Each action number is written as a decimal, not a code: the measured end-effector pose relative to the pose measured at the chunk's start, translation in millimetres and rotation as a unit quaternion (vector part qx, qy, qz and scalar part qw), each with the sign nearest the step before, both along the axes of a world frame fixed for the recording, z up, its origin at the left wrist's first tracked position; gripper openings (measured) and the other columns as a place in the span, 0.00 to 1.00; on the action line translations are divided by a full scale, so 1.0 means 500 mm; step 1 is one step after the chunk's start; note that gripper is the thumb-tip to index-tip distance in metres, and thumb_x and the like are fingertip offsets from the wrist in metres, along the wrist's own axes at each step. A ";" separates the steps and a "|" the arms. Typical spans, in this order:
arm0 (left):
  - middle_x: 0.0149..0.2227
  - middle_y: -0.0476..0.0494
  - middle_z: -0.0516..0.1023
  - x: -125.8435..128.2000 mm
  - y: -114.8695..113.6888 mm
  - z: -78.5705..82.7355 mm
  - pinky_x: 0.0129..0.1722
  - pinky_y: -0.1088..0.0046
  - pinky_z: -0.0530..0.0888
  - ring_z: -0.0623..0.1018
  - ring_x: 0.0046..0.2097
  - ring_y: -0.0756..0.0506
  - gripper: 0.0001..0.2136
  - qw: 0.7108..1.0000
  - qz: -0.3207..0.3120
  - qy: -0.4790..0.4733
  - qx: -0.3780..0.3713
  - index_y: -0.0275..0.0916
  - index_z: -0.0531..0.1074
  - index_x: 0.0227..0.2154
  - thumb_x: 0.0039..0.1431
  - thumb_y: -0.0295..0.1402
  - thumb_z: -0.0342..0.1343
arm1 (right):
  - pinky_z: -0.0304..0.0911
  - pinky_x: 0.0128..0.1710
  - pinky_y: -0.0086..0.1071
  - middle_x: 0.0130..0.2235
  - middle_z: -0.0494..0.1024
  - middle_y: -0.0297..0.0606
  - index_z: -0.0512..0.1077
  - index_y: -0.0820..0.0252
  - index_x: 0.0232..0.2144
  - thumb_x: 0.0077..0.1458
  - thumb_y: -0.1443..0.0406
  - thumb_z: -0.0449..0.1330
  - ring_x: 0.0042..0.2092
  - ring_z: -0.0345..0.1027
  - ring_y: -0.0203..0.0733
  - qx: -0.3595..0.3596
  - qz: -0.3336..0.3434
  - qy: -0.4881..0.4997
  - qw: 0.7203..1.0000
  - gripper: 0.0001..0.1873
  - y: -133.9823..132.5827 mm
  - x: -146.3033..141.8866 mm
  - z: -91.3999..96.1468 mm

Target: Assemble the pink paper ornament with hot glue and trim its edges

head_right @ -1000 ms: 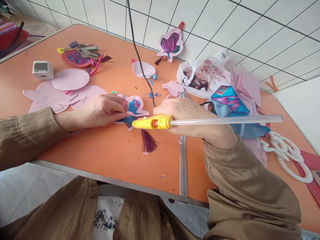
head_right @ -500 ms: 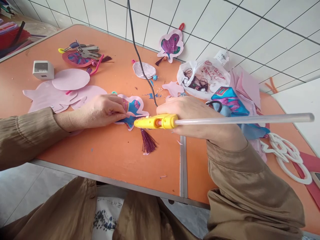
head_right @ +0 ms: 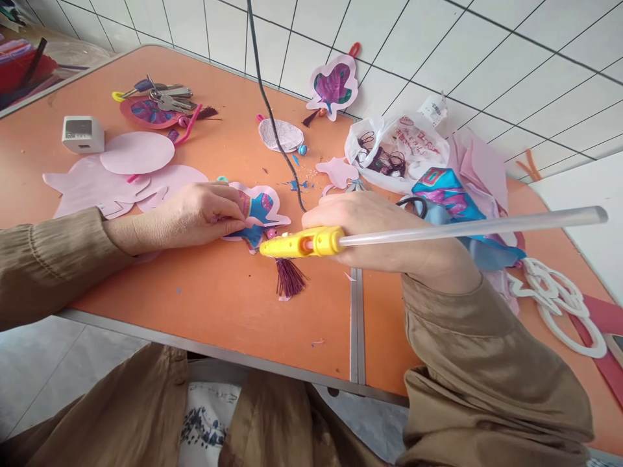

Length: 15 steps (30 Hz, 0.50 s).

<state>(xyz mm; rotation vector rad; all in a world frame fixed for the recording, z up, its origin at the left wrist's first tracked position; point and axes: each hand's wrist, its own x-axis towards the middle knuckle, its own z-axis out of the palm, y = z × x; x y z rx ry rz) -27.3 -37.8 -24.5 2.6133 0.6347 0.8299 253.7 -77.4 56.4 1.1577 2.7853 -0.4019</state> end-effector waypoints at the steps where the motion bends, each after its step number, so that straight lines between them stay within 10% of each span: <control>1: 0.27 0.44 0.79 0.000 0.000 0.001 0.33 0.71 0.71 0.76 0.32 0.48 0.19 1.000 0.000 -0.002 0.001 0.40 0.70 0.22 0.70 0.40 0.55 | 0.45 0.31 0.34 0.23 0.63 0.30 0.58 0.57 0.22 0.57 0.69 0.54 0.27 0.56 0.36 -0.001 -0.003 -0.003 1.000 0.13 0.000 -0.001 0.000; 15: 0.28 0.45 0.79 0.004 -0.004 0.005 0.34 0.71 0.71 0.76 0.31 0.48 0.19 1.000 0.003 -0.006 -0.001 0.40 0.70 0.22 0.70 0.41 0.54 | 0.45 0.32 0.34 0.24 0.67 0.32 0.58 0.57 0.22 0.55 0.69 0.55 0.29 0.58 0.39 -0.009 -0.037 -0.054 0.998 0.12 0.004 -0.017 0.004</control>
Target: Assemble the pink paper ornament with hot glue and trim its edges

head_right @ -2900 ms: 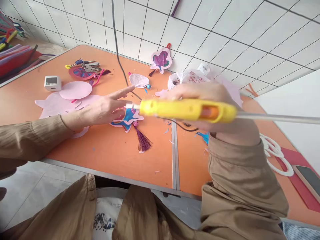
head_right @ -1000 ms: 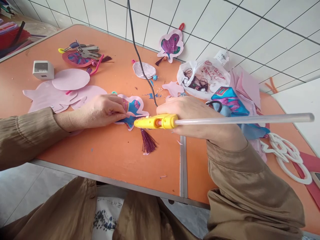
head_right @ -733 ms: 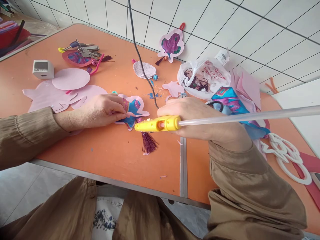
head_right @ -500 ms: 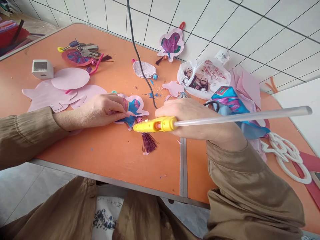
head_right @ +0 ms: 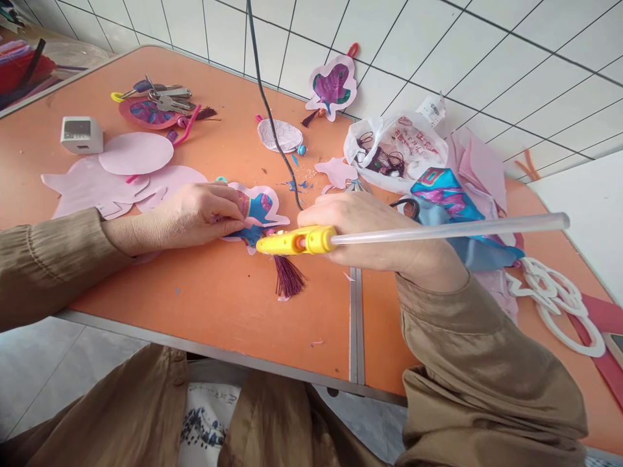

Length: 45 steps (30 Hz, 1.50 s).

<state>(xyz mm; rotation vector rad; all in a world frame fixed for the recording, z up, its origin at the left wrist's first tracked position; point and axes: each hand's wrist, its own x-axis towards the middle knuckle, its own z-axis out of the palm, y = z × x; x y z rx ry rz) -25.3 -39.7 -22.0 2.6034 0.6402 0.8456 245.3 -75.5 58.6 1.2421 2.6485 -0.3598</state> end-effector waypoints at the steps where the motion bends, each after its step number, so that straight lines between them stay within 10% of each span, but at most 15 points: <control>1: 0.27 0.44 0.79 0.000 0.000 0.000 0.34 0.71 0.71 0.75 0.31 0.48 0.19 1.000 -0.001 0.000 0.002 0.40 0.70 0.22 0.70 0.40 0.54 | 0.45 0.32 0.34 0.23 0.66 0.32 0.58 0.57 0.21 0.55 0.69 0.55 0.29 0.57 0.38 -0.001 0.002 0.003 1.000 0.13 0.000 0.001 -0.002; 45: 0.26 0.45 0.77 -0.003 0.003 0.001 0.34 0.72 0.68 0.73 0.30 0.49 0.20 1.000 -0.006 0.011 -0.006 0.40 0.68 0.22 0.71 0.42 0.53 | 0.45 0.29 0.33 0.22 0.61 0.31 0.55 0.56 0.20 0.56 0.65 0.55 0.25 0.53 0.36 -0.007 0.003 -0.002 1.000 0.15 0.002 -0.006 0.001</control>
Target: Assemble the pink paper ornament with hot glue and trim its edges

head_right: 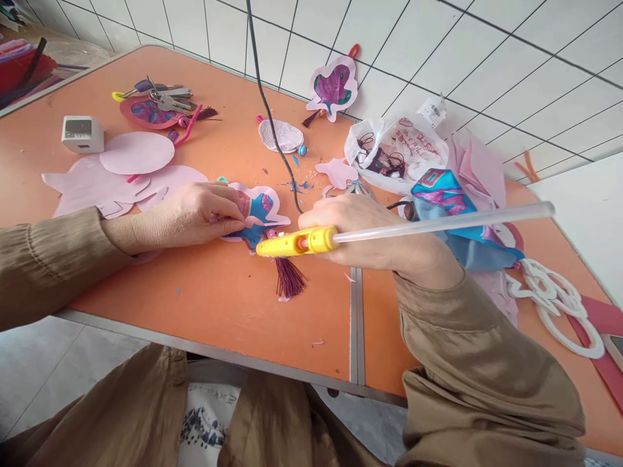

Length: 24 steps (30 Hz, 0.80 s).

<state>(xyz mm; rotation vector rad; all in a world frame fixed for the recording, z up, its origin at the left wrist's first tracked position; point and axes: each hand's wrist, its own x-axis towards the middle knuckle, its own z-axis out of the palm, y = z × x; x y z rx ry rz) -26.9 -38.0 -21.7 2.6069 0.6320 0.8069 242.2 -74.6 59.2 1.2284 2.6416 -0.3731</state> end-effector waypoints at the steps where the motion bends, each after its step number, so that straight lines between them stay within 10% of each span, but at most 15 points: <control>1: 0.26 0.45 0.78 0.000 0.000 -0.001 0.34 0.72 0.69 0.74 0.30 0.49 0.20 1.000 0.000 -0.001 0.000 0.40 0.68 0.22 0.71 0.42 0.53 | 0.45 0.29 0.33 0.22 0.62 0.31 0.55 0.56 0.20 0.56 0.64 0.55 0.25 0.54 0.36 0.001 -0.002 -0.001 1.000 0.16 -0.001 -0.001 0.001; 15: 0.29 0.46 0.79 -0.008 -0.004 0.018 0.35 0.76 0.68 0.75 0.33 0.51 0.19 0.997 0.012 0.032 -0.066 0.39 0.75 0.25 0.69 0.42 0.52 | 0.45 0.28 0.34 0.22 0.61 0.30 0.61 0.57 0.21 0.59 0.65 0.57 0.25 0.53 0.35 0.081 0.030 0.117 0.989 0.15 0.006 0.045 -0.013; 24: 0.31 0.49 0.81 -0.019 0.007 0.035 0.33 0.76 0.66 0.74 0.32 0.51 0.13 0.987 0.069 0.120 -0.087 0.41 0.81 0.30 0.62 0.36 0.52 | 0.46 0.31 0.34 0.24 0.66 0.34 0.59 0.56 0.22 0.57 0.63 0.50 0.27 0.56 0.39 0.061 0.002 0.087 0.994 0.12 -0.016 -0.027 -0.022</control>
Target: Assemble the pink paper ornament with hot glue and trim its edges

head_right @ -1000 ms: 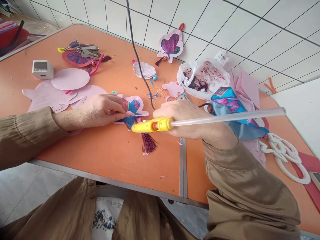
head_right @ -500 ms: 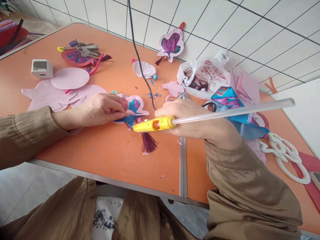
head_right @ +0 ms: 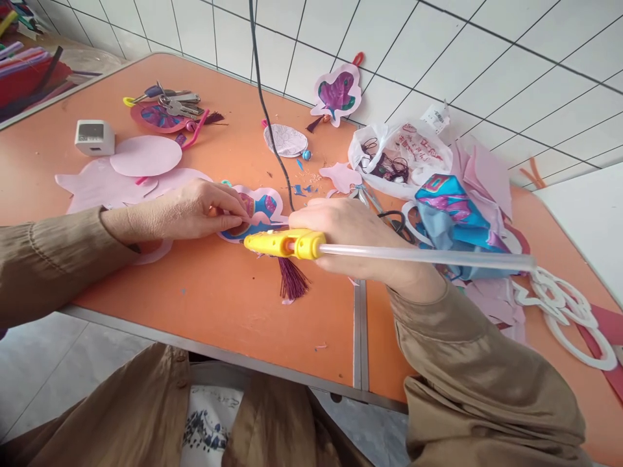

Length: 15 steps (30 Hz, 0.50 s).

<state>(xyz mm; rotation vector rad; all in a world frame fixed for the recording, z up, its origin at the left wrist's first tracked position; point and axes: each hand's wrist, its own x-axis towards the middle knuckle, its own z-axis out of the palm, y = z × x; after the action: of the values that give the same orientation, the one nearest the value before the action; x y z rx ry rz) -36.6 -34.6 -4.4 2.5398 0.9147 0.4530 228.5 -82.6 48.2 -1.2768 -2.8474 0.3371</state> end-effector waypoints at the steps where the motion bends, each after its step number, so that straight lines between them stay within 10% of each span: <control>1: 0.31 0.49 0.82 -0.001 0.000 0.005 0.33 0.76 0.66 0.74 0.32 0.51 0.13 1.000 0.000 0.006 -0.007 0.41 0.81 0.31 0.62 0.36 0.52 | 0.46 0.32 0.35 0.24 0.66 0.34 0.59 0.56 0.22 0.58 0.63 0.49 0.28 0.56 0.39 -0.001 -0.005 0.000 1.000 0.12 -0.002 -0.004 -0.003; 15: 0.30 0.50 0.79 0.003 -0.006 0.044 0.32 0.77 0.63 0.69 0.29 0.53 0.15 0.994 0.028 0.050 -0.093 0.37 0.81 0.31 0.64 0.36 0.51 | 0.44 0.31 0.35 0.23 0.64 0.35 0.56 0.55 0.21 0.57 0.57 0.47 0.25 0.53 0.39 -0.009 -0.047 -0.051 0.998 0.15 0.007 -0.017 -0.013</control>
<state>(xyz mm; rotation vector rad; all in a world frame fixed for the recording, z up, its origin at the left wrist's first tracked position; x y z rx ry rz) -35.1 -37.7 17.7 2.3900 1.0169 0.2473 220.3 -79.1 41.8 -1.4681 -2.8599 0.3048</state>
